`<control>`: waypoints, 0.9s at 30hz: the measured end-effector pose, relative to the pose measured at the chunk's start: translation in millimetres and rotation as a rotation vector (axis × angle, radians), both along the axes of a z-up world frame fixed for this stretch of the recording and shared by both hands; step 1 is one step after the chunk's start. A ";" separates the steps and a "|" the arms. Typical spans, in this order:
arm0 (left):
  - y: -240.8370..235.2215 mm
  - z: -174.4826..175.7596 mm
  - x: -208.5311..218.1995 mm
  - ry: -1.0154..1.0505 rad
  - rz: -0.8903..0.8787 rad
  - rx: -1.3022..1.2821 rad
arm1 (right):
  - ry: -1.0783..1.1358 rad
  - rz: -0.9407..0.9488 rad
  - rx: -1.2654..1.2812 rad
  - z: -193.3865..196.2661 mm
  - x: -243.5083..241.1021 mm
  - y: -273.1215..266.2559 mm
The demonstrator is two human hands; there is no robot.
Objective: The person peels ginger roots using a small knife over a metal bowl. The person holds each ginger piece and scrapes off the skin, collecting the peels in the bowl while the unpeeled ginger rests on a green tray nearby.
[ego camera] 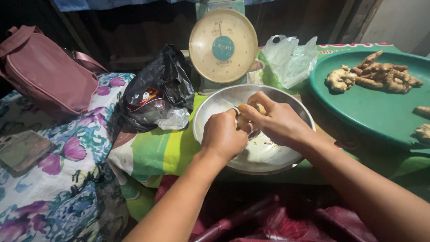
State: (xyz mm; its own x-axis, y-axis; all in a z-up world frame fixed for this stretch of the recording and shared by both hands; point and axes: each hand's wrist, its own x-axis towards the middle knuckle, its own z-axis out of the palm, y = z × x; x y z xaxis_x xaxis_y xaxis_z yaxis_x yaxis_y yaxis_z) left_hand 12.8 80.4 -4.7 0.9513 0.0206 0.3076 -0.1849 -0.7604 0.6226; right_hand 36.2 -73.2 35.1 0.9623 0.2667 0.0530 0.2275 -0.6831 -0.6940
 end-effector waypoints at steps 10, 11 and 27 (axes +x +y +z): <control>-17.4 -1.4 -1.6 -0.103 -0.056 0.068 | 0.055 -0.065 0.026 1.9 5.7 1.2; -20.5 -0.3 -2.5 -0.130 -0.071 0.082 | 0.053 -0.076 0.082 3.0 7.1 2.0; 17.9 -29.0 33.3 0.408 -0.011 -1.033 | 0.481 -0.200 0.109 1.9 36.7 -39.5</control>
State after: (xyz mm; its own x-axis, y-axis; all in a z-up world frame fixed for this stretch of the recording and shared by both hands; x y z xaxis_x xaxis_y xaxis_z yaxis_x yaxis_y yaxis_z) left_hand 46.0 98.3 -33.7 0.9788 0.0774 -0.1894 0.1753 0.1600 0.9714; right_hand 72.9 -112.8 37.0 0.9164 0.0926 -0.3894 -0.2612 -0.5986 -0.7572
